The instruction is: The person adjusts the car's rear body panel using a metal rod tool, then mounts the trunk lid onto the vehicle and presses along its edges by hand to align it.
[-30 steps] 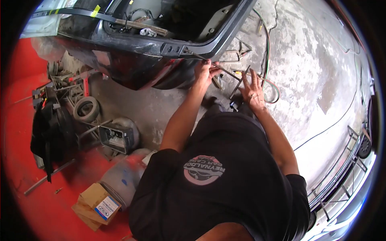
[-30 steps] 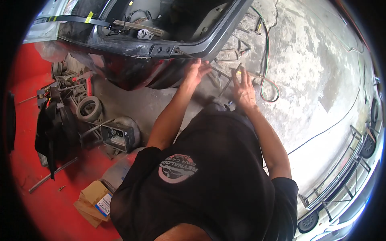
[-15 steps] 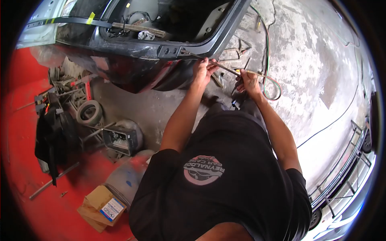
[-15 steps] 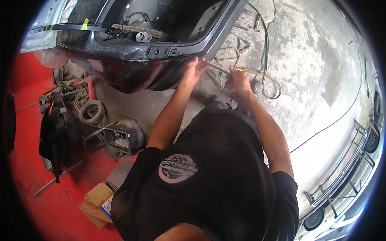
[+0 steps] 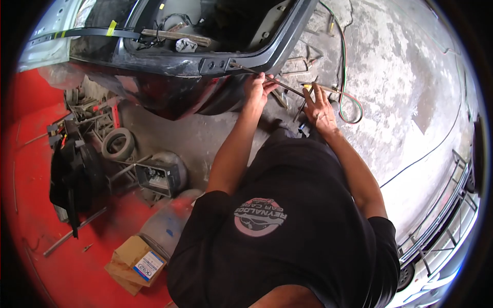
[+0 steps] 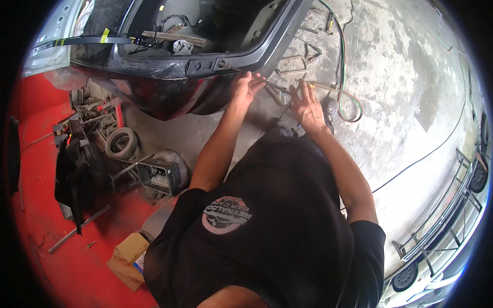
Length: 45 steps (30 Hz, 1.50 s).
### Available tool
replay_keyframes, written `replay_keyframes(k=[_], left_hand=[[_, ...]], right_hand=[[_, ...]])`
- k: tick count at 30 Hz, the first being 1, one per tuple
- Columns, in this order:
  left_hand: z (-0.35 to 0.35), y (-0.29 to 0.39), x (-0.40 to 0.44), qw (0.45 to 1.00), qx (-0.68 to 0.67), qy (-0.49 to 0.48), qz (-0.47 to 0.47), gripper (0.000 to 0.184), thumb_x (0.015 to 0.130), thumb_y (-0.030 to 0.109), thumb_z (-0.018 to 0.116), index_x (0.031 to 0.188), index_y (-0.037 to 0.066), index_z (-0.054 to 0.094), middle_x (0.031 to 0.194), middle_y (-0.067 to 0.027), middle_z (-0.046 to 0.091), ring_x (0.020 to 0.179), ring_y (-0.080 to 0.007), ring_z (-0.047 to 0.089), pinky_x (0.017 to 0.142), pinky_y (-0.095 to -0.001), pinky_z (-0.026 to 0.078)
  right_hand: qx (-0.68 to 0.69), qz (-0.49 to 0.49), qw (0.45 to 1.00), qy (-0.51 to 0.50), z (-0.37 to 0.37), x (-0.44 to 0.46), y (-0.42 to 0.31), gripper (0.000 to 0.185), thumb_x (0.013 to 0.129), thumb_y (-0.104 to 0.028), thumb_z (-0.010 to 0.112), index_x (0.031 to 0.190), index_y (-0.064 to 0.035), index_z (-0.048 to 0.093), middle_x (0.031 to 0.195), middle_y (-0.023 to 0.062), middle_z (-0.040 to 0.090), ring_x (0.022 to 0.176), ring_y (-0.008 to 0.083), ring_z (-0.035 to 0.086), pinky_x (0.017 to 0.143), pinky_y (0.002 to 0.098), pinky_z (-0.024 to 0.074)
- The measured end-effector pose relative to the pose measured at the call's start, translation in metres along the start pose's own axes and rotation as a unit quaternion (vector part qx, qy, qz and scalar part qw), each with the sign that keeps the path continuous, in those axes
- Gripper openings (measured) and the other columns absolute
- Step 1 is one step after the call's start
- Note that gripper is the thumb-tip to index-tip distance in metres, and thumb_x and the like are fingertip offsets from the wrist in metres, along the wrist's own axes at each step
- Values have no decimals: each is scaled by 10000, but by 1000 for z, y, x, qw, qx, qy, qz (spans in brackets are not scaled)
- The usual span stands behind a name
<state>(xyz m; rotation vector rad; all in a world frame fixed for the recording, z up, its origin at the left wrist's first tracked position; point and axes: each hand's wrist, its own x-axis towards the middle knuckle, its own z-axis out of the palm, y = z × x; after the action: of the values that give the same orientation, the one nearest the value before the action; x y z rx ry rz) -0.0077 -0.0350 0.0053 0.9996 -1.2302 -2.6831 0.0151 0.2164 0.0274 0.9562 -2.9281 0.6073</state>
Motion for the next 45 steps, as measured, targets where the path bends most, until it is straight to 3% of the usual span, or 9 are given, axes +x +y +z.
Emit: replay_keyframes(k=[6, 7, 11, 15, 24, 27, 36, 40, 45], left_hand=[[3, 0, -2, 1000, -10, 9, 2, 80, 997, 111, 540, 1018, 34, 529, 921, -134, 633, 811, -306, 677, 729, -462, 628], [4, 0, -2, 1000, -9, 10, 3, 78, 996, 110, 542, 1025, 38, 534, 933, -130, 632, 826, -294, 671, 732, -461, 626], [6, 0, -6, 1000, -5, 17, 0, 90, 995, 122, 547, 1053, 54, 553, 983, -123, 628, 893, -270, 649, 759, -468, 615], [2, -2, 1, 1000, -21, -2, -12, 144, 1000, 180, 555, 1094, 75, 526, 946, -150, 668, 755, -282, 676, 716, -446, 615], [-2, -11, -6, 999, -20, -23, -19, 161, 998, 181, 561, 1111, 69, 537, 985, -166, 679, 788, -297, 688, 749, -456, 615], [-6, -11, -1, 1000, 7, -23, -19, 213, 1009, 185, 536, 1162, 37, 525, 1055, -180, 645, 933, -326, 668, 815, -473, 595], [-34, -10, -21, 999, 35, 22, -9, 363, 1006, 315, 553, 1211, 18, 520, 1146, -227, 643, 908, -325, 688, 796, -477, 595], [-77, -8, -24, 960, 210, 164, 84, 497, 965, 406, 610, 1198, -30, 557, 983, -192, 686, 689, -278, 698, 573, -383, 607], [-78, 10, -4, 928, 240, 214, 186, 407, 952, 379, 635, 977, -27, 632, 799, -135, 682, 572, -195, 651, 471, -310, 535]], right_hand=[[172, 2, 985, 26, -2, 12, 10, 366, 852, -90, 590, 1209, -13, 592, 1249, 248, 566, 1066, 390, 610, 853, 451, 533], [234, -6, 966, 113, -2, 18, 7, 218, 905, -135, 576, 1048, 14, 644, 949, 223, 656, 859, 385, 649, 736, 450, 528], [345, 142, 928, -13, 3, 21, 7, 344, 990, -256, 521, 937, 49, 670, 705, 162, 652, 653, 345, 652, 638, 407, 515], [493, 280, 823, -42, -1, 29, 0, 445, 981, -364, 539, 951, 60, 671, 737, 141, 672, 623, 189, 674, 600, 338, 537], [614, 349, 701, -103, -6, 29, 2, 519, 1008, -401, 509, 988, 102, 635, 759, 193, 675, 574, 222, 676, 525, 312, 565], [640, 322, 694, -72, -9, 21, -1, 488, 1008, -372, 516, 1001, 103, 629, 783, 194, 683, 602, 229, 685, 538, 315, 566], [616, 317, 718, -67, 5, 26, 9, 479, 995, -364, 512, 995, 100, 631, 783, 206, 689, 609, 232, 692, 520, 327, 547], [601, 324, 727, -72, 6, 28, 11, 483, 994, -369, 505, 993, 96, 636, 792, 201, 699, 601, 216, 687, 520, 314, 539], [594, 345, 723, -74, 1, 27, 5, 442, 1005, -345, 506, 988, 75, 643, 771, 173, 693, 588, 189, 679, 505, 301, 545]])
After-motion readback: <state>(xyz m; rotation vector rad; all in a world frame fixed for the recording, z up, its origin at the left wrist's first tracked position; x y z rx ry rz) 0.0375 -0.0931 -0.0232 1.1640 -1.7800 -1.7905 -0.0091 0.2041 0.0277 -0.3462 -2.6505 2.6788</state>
